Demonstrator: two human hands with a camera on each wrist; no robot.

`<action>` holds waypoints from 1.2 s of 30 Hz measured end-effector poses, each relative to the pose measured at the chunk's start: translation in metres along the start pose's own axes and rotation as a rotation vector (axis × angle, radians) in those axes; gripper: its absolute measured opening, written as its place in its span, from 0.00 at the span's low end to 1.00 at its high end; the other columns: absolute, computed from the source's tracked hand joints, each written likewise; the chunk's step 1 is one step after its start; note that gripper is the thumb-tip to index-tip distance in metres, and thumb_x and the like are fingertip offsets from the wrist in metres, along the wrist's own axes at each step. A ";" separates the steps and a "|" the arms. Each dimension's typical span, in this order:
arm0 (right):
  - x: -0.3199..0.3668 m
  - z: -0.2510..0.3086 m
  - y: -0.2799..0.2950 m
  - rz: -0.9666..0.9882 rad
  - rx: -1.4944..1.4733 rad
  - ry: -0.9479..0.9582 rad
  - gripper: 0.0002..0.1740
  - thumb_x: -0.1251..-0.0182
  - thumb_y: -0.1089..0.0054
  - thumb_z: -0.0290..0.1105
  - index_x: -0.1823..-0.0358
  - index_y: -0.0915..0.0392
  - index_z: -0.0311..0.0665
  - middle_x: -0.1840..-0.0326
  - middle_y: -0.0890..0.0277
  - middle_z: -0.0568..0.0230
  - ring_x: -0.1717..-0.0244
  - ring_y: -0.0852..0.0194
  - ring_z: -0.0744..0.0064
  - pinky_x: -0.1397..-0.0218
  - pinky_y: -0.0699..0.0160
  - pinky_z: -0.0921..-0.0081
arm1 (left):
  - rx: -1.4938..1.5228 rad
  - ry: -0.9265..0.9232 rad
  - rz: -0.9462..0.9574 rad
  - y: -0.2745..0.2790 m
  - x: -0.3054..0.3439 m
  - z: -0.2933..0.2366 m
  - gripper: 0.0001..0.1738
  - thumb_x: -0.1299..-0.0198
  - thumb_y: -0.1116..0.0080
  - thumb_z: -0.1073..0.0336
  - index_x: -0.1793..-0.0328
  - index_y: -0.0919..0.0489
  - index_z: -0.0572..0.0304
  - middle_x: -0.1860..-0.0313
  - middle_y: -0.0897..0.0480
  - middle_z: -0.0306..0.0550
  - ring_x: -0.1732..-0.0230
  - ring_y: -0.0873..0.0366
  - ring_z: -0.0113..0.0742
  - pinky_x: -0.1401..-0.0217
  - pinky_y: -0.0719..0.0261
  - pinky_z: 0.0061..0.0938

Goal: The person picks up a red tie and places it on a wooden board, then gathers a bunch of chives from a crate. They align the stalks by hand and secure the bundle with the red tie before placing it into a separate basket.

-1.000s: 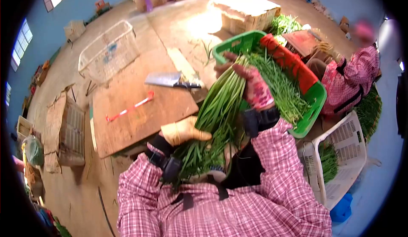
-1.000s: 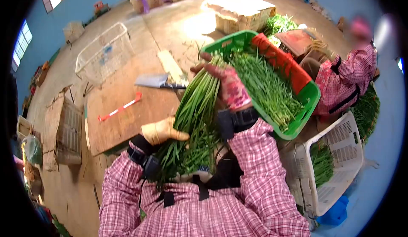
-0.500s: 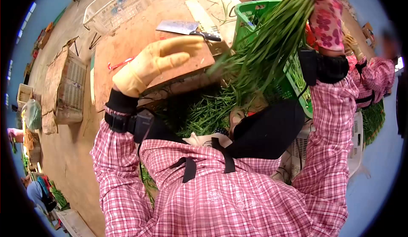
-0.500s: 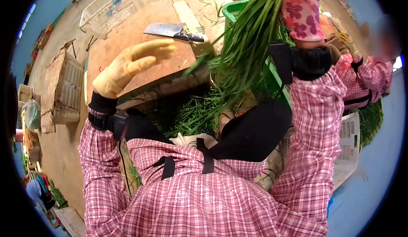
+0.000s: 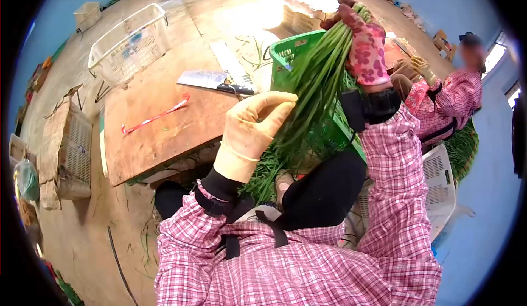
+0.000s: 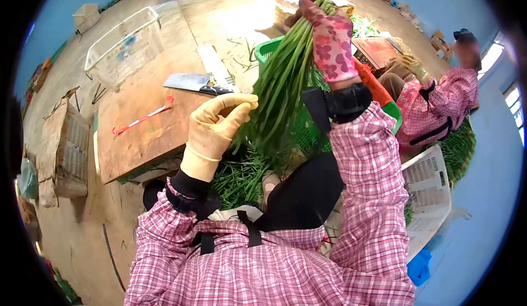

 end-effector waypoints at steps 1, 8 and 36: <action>-0.012 0.004 0.000 0.054 0.431 0.160 0.14 0.27 0.38 0.38 0.50 0.17 0.36 0.61 0.14 0.61 0.56 0.15 0.69 0.49 0.14 0.69 | 0.058 0.072 0.033 -0.002 0.001 0.006 0.12 0.30 0.38 0.67 0.47 0.14 0.65 0.58 0.11 0.43 0.64 0.18 0.23 0.59 0.21 0.16; 0.054 0.007 -0.052 0.400 -0.073 -0.135 0.15 0.24 0.44 0.37 0.42 0.23 0.37 0.51 0.19 0.60 0.47 0.21 0.64 0.41 0.19 0.63 | 0.684 0.477 0.725 -0.047 0.024 0.030 0.66 0.45 0.78 0.12 0.27 0.28 0.69 0.40 0.17 0.57 0.50 0.16 0.37 0.46 0.22 0.24; 0.158 -0.056 -0.136 0.446 0.630 -0.077 0.17 0.39 0.28 0.29 0.49 0.18 0.34 0.60 0.16 0.58 0.63 0.17 0.69 0.58 0.19 0.73 | 1.028 0.404 -0.178 0.083 0.068 0.099 0.29 0.35 0.40 0.48 0.38 0.20 0.64 0.49 0.14 0.55 0.53 0.14 0.44 0.45 0.14 0.37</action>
Point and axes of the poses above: each hand's wrist, its own x-axis away from the middle knuckle, its own y-axis out of the back of the hand, z = x × y, the point moved 7 cm from there along -x, towards the middle knuckle
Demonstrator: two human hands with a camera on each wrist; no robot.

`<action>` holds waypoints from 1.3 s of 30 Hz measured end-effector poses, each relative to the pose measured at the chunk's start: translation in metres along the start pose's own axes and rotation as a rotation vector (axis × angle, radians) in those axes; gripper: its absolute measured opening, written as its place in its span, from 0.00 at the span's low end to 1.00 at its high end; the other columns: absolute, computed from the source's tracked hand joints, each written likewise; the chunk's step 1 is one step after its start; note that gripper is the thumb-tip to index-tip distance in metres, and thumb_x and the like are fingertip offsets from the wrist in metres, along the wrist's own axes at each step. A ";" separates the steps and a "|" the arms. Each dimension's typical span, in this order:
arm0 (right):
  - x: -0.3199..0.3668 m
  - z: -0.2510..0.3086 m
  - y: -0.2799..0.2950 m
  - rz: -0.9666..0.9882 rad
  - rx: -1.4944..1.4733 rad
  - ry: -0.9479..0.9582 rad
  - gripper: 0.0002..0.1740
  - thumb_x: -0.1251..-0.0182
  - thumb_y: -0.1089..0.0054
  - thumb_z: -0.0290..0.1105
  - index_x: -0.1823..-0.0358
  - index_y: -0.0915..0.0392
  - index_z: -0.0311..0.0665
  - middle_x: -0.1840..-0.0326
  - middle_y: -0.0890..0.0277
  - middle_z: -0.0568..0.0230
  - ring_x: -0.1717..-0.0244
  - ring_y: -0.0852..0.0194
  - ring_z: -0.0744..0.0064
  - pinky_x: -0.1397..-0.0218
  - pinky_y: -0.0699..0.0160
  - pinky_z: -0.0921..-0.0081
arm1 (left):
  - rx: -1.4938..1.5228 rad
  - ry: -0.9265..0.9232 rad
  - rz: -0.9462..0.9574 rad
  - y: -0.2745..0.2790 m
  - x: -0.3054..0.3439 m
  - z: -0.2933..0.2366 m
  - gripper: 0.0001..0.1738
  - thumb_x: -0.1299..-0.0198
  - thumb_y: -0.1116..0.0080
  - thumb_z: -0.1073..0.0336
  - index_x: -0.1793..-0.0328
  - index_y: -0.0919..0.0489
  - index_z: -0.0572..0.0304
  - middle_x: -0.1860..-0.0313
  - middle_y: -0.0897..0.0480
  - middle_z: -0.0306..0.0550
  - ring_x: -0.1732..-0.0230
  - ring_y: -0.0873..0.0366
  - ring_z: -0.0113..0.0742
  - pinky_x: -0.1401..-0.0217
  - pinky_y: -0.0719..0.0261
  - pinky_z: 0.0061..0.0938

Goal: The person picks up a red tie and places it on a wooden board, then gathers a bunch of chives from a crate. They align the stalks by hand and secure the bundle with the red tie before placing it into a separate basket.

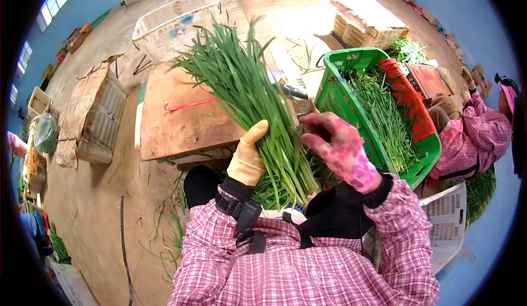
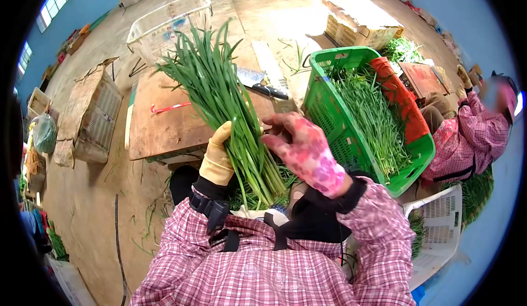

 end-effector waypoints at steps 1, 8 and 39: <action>-0.004 -0.009 -0.008 0.042 -0.004 -0.023 0.16 0.38 0.29 0.29 0.50 0.17 0.33 0.62 0.16 0.58 0.63 0.17 0.72 0.57 0.19 0.74 | 0.048 0.018 0.060 0.002 0.000 0.000 0.30 0.36 0.39 0.51 0.34 0.23 0.63 0.48 0.15 0.54 0.50 0.15 0.45 0.43 0.15 0.36; -0.007 -0.048 -0.025 0.029 -0.377 -0.261 0.11 0.28 0.37 0.33 0.58 0.18 0.28 0.67 0.16 0.63 0.64 0.19 0.78 0.59 0.22 0.79 | 0.212 -0.038 0.015 0.013 0.006 0.007 0.35 0.38 0.34 0.56 0.25 0.29 0.55 0.46 0.16 0.50 0.45 0.17 0.45 0.40 0.16 0.40; -0.002 -0.049 -0.096 0.672 0.040 -0.031 0.36 0.32 0.34 0.33 0.25 0.38 0.37 0.43 0.20 0.38 0.43 0.19 0.45 0.41 0.21 0.61 | 0.199 -0.432 -0.058 0.081 -0.001 -0.084 0.25 0.35 0.35 0.65 0.31 0.24 0.58 0.46 0.15 0.48 0.46 0.16 0.39 0.34 0.17 0.36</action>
Point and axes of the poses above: each hand's wrist, its own x-axis away from the middle knuckle, its own y-axis out of the back of the hand, z = x × y, the point moved 7 cm from there along -x, towards the middle knuckle
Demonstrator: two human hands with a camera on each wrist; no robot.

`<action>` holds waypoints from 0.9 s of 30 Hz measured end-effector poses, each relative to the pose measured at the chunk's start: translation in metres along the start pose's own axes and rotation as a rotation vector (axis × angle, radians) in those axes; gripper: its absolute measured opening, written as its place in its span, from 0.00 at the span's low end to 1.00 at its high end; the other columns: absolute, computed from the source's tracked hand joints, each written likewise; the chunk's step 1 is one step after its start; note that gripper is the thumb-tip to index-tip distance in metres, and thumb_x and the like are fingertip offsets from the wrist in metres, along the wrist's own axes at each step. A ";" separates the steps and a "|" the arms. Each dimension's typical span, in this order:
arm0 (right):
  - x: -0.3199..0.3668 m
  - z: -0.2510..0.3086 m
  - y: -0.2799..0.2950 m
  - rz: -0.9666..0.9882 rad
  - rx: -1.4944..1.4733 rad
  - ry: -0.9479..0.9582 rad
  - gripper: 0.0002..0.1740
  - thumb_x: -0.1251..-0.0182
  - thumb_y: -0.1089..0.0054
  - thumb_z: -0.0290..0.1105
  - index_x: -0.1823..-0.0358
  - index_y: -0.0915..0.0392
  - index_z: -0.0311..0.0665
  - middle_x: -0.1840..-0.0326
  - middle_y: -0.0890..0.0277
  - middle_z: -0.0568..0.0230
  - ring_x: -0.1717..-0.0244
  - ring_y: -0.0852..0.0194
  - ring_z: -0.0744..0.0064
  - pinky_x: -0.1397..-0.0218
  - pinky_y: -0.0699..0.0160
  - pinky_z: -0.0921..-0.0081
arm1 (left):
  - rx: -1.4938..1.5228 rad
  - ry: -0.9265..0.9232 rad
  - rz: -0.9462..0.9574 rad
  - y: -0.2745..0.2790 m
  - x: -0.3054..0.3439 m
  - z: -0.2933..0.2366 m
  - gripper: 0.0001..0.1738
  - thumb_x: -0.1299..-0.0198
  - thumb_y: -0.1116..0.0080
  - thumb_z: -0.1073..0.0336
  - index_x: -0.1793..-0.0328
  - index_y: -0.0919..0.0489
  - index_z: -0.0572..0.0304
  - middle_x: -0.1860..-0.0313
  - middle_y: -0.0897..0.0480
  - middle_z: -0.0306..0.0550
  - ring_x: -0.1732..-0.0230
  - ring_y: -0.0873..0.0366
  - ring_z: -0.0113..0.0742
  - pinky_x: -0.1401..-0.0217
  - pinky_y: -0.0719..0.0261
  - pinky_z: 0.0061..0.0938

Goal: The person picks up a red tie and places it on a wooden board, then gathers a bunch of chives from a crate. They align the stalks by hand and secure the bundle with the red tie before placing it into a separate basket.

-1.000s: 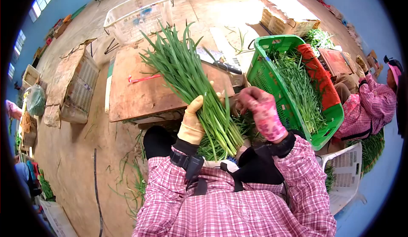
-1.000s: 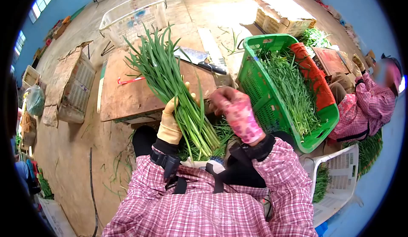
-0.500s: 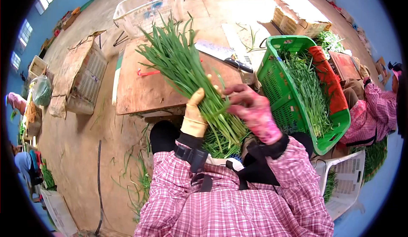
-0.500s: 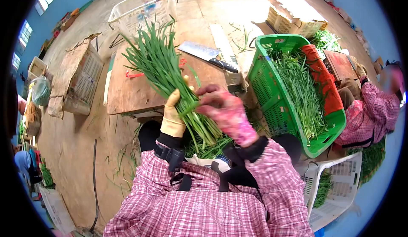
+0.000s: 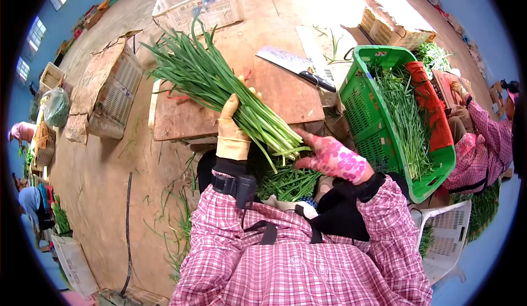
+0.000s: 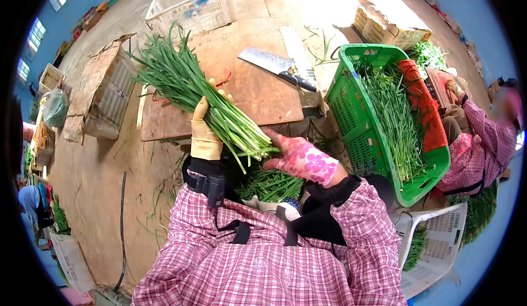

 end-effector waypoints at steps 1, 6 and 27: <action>0.002 -0.012 -0.002 -0.077 -0.039 0.052 0.28 0.34 0.37 0.29 0.32 0.29 0.38 0.49 0.17 0.42 0.46 0.17 0.46 0.46 0.20 0.60 | -0.014 -0.008 -0.008 -0.002 0.000 -0.003 0.25 0.35 0.35 0.65 0.31 0.23 0.57 0.47 0.15 0.48 0.46 0.16 0.40 0.35 0.16 0.37; 0.013 -0.053 0.013 -0.268 0.255 -0.034 0.20 0.40 0.35 0.22 0.45 0.19 0.36 0.58 0.14 0.53 0.56 0.13 0.54 0.52 0.17 0.67 | -0.058 -0.015 -0.057 0.018 -0.006 -0.027 0.25 0.33 0.38 0.62 0.30 0.24 0.54 0.49 0.14 0.50 0.46 0.16 0.48 0.41 0.14 0.41; -0.030 0.053 -0.008 -0.622 0.814 0.357 0.06 0.40 0.41 0.29 0.63 0.18 0.45 0.66 0.21 0.64 0.61 0.20 0.58 0.58 0.22 0.59 | -0.433 -0.303 -0.484 -0.011 0.017 -0.013 0.18 0.36 0.32 0.67 0.42 0.17 0.65 0.48 0.15 0.40 0.54 0.19 0.31 0.46 0.20 0.26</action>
Point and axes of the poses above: each hand's wrist, its own x-axis away from the middle knuckle, its own y-axis out of the back of the hand, z = x × y, the point moved 7 cm from there along -x, towards the middle knuckle
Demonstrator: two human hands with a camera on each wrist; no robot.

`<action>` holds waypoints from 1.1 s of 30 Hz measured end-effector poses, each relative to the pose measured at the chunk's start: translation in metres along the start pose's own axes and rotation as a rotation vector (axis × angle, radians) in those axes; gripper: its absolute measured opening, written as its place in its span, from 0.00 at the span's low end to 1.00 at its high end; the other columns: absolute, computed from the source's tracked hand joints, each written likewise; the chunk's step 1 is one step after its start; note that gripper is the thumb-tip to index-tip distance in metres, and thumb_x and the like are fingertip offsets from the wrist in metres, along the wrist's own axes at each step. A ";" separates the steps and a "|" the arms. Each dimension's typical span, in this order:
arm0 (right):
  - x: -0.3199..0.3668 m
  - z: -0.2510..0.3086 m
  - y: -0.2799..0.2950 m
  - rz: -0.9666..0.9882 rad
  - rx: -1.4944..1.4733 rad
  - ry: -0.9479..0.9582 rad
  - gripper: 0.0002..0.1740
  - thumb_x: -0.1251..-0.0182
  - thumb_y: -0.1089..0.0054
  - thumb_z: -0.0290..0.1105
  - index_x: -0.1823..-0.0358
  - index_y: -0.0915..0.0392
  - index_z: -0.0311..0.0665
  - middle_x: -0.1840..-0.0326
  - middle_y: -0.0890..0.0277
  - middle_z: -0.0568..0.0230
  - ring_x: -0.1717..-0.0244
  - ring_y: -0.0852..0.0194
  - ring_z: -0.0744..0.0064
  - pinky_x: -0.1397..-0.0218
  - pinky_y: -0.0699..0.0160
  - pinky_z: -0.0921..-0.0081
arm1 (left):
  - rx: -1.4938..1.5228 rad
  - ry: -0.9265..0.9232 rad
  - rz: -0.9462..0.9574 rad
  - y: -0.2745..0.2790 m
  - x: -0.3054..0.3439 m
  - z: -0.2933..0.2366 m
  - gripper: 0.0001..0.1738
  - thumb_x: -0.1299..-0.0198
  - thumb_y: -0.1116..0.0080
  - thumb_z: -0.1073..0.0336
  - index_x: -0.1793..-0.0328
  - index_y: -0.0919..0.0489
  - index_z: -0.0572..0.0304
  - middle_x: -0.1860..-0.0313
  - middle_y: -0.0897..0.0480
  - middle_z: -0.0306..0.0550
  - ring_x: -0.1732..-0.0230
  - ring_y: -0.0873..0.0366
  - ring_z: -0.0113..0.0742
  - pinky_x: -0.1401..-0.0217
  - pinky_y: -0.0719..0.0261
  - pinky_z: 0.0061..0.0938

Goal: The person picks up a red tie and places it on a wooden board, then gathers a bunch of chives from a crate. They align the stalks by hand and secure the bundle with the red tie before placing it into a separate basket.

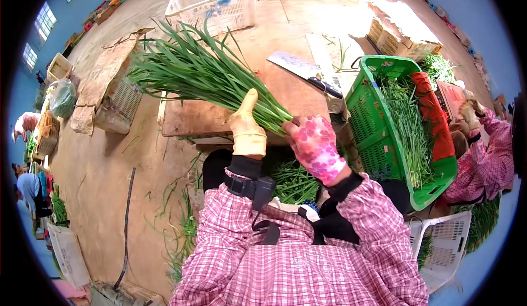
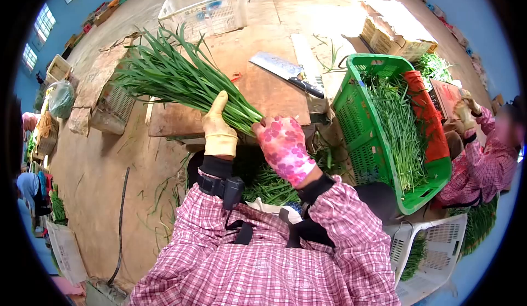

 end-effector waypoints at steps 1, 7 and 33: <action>0.003 -0.005 -0.005 -0.011 -0.002 -0.019 0.04 0.40 0.39 0.30 0.64 0.18 0.45 0.67 0.21 0.64 0.62 0.20 0.57 0.58 0.22 0.58 | -0.004 0.021 -0.006 0.003 0.002 0.004 0.19 0.37 0.32 0.66 0.42 0.18 0.65 0.48 0.16 0.40 0.54 0.19 0.31 0.46 0.21 0.26; 0.017 -0.021 -0.013 -0.018 -0.146 -0.209 0.04 0.42 0.33 0.34 0.69 0.17 0.45 0.71 0.21 0.61 0.66 0.19 0.55 0.60 0.24 0.56 | 0.089 0.094 -0.001 0.013 -0.005 0.026 0.17 0.37 0.34 0.69 0.43 0.18 0.63 0.50 0.15 0.43 0.53 0.17 0.36 0.47 0.17 0.33; 0.023 -0.056 0.008 0.237 -0.377 -0.348 0.32 0.35 0.31 0.49 0.37 0.24 0.35 0.44 0.18 0.48 0.45 0.19 0.51 0.40 0.23 0.56 | -0.005 0.302 0.346 0.012 -0.014 0.000 0.20 0.35 0.40 0.65 0.41 0.21 0.71 0.49 0.14 0.58 0.52 0.14 0.49 0.45 0.13 0.42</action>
Point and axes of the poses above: each hand's wrist, its own x-axis away from the middle knuckle, its own y-axis out of the back of the hand, z = x × y, the point moved 7 cm from there along -x, towards the middle knuckle
